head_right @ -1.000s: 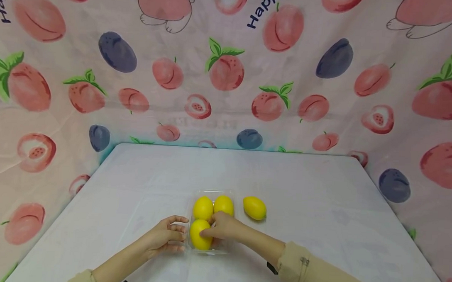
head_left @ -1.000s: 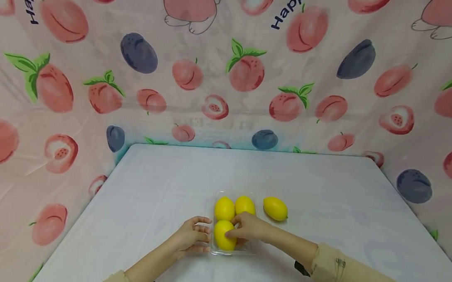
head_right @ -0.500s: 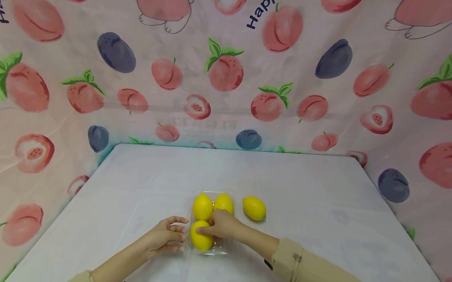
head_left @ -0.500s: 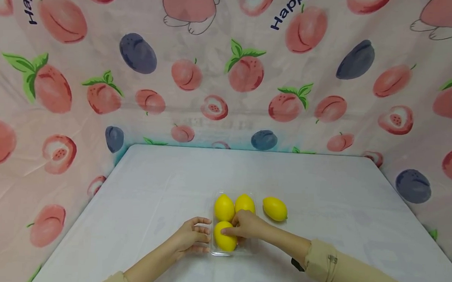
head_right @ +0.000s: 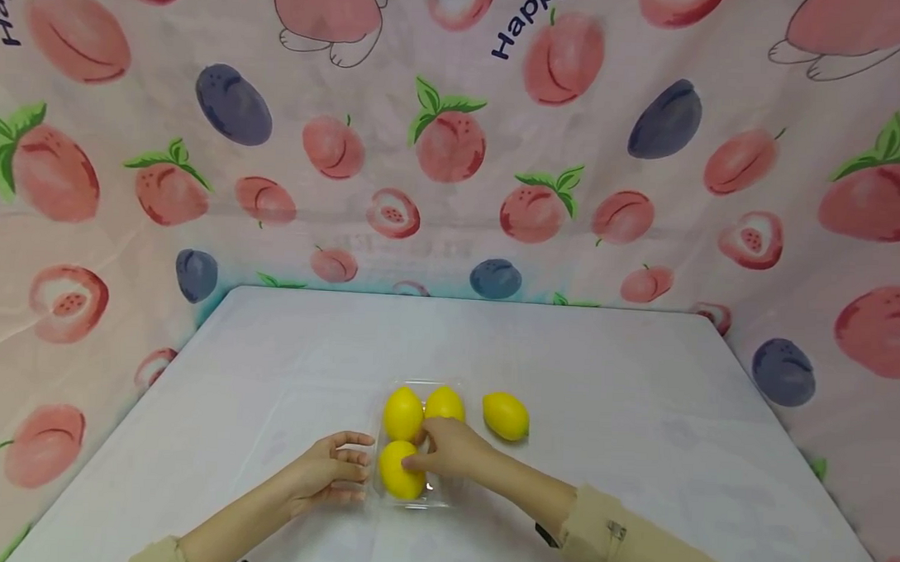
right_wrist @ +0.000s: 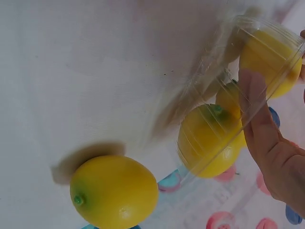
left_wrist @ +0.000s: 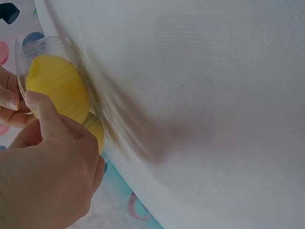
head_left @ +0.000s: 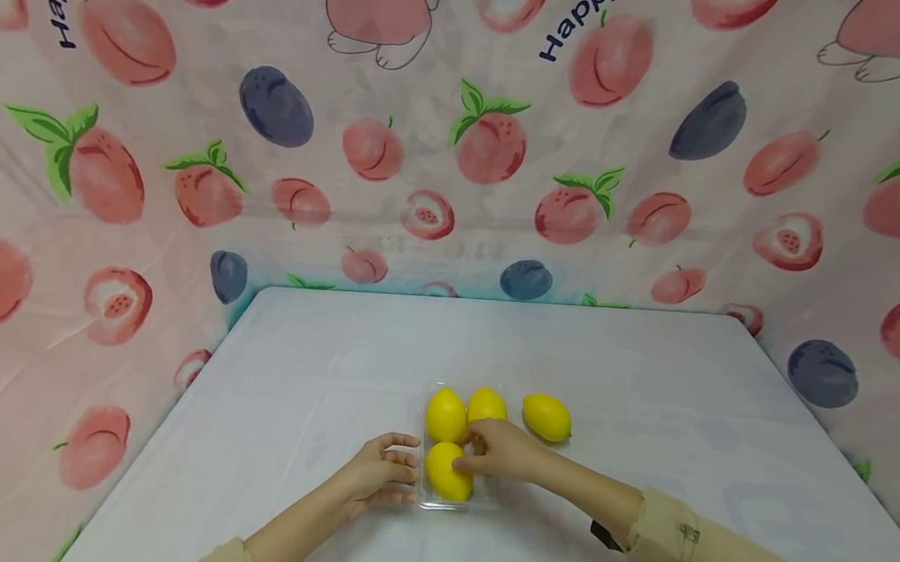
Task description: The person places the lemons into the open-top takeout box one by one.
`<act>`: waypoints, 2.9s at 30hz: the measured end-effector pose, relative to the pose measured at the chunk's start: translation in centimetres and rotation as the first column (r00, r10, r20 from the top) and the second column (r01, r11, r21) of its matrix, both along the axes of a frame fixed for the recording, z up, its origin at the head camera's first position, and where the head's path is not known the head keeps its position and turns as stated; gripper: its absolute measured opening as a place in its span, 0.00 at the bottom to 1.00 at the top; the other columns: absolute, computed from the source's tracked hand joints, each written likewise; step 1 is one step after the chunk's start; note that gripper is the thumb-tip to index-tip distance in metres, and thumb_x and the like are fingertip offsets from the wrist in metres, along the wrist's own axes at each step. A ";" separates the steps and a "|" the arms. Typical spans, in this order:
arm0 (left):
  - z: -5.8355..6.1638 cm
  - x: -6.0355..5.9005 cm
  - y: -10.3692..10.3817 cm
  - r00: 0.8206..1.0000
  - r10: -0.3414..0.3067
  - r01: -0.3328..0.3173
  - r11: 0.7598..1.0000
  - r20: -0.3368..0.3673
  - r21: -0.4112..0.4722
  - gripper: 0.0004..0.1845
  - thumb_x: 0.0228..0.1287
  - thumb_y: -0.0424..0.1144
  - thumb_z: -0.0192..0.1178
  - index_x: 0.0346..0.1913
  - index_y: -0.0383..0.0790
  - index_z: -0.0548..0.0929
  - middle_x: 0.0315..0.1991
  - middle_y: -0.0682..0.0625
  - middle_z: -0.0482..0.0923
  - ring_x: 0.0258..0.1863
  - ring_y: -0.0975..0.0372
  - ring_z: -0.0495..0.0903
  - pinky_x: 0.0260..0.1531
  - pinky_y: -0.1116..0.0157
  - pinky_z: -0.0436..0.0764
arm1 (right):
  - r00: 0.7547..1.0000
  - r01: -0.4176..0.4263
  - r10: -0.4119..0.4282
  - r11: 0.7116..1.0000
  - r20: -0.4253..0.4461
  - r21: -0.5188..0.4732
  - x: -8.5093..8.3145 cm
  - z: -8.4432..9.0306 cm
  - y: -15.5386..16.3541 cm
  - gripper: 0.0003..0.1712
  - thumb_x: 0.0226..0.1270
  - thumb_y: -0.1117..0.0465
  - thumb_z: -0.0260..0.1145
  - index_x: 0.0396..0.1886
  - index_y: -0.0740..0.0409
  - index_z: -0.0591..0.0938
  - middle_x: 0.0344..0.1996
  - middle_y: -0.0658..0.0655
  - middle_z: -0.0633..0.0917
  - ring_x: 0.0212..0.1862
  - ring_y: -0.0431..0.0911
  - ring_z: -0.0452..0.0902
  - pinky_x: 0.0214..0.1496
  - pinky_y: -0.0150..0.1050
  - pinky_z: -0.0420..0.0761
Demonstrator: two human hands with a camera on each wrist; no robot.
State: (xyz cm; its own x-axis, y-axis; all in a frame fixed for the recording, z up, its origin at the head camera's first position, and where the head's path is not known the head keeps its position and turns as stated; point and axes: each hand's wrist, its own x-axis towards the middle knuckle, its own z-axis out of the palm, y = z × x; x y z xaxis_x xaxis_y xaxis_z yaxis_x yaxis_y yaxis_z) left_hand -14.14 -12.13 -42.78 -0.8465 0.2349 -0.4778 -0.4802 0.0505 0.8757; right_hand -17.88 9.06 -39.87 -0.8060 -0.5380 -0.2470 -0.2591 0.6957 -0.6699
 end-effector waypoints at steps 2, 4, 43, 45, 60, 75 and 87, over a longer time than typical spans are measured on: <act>0.0 0.0 0.0 1.000 0.003 -0.003 1.000 -0.003 -0.006 0.25 0.58 0.22 0.58 0.59 0.31 0.65 0.35 0.50 0.74 0.29 0.63 0.77 0.31 0.66 0.86 | 1.000 0.003 -0.003 1.000 -0.022 -0.006 0.1 0.1 0.3 0.18 0.57 0.52 0.69 0.38 0.62 0.80 0.20 0.49 0.77 0.23 0.41 0.70 0.24 0.29 0.72; 0.1 0.0 0.0 1.000 0.007 -0.007 1.000 -0.004 -0.010 0.25 0.58 0.22 0.58 0.59 0.31 0.66 0.36 0.50 0.73 0.29 0.63 0.77 0.31 0.65 0.87 | 0.999 0.001 -0.002 1.000 -0.044 -0.022 0.1 0.3 0.5 0.17 0.57 0.53 0.69 0.37 0.62 0.80 0.22 0.48 0.78 0.25 0.41 0.70 0.25 0.29 0.73; -0.1 0.1 0.4 1.000 -0.020 0.020 1.000 -0.004 0.000 0.24 0.60 0.22 0.54 0.59 0.31 0.65 0.33 0.49 0.74 0.27 0.64 0.76 0.31 0.66 0.86 | 0.905 0.283 -0.206 0.945 -0.372 0.166 -4.4 2.8 8.3 0.20 0.62 0.61 0.66 0.51 0.65 0.77 0.46 0.68 0.81 0.45 0.59 0.78 0.48 0.51 0.82; 0.0 0.0 0.4 1.000 -0.019 0.019 1.000 -0.004 -0.002 0.23 0.60 0.22 0.54 0.59 0.32 0.65 0.33 0.48 0.74 0.28 0.64 0.76 0.31 0.66 0.86 | 0.907 0.283 -0.202 0.943 -0.369 0.178 -4.8 2.8 8.7 0.21 0.61 0.61 0.66 0.52 0.66 0.76 0.47 0.70 0.81 0.46 0.60 0.78 0.49 0.52 0.82; 0.0 0.2 0.0 1.000 -0.009 0.009 1.000 0.000 0.003 0.25 0.58 0.23 0.58 0.59 0.31 0.65 0.34 0.48 0.73 0.28 0.63 0.76 0.30 0.66 0.86 | 0.992 0.113 -0.097 0.965 -0.075 0.238 -6.9 1.1 9.9 0.29 0.60 0.54 0.67 0.56 0.65 0.73 0.51 0.72 0.76 0.48 0.60 0.75 0.49 0.52 0.81; 0.0 -0.2 -0.3 1.000 -0.015 0.015 0.999 -0.015 0.036 0.28 0.54 0.21 0.57 0.60 0.28 0.64 0.34 0.49 0.73 0.26 0.64 0.76 0.30 0.65 0.87 | 0.997 -0.026 0.010 0.972 0.071 0.234 -7.1 0.5 9.4 0.25 0.60 0.55 0.67 0.56 0.56 0.73 0.50 0.67 0.77 0.42 0.50 0.75 0.42 0.42 0.84; -0.5 -0.2 -0.2 0.999 -0.031 0.032 0.999 -0.024 0.032 0.28 0.54 0.21 0.58 0.59 0.30 0.64 0.34 0.50 0.73 0.24 0.65 0.76 0.30 0.67 0.86 | 0.994 0.098 -0.091 0.985 -0.056 0.140 -6.4 0.4 9.8 0.25 0.57 0.49 0.68 0.47 0.60 0.73 0.32 0.59 0.77 0.28 0.46 0.72 0.27 0.36 0.82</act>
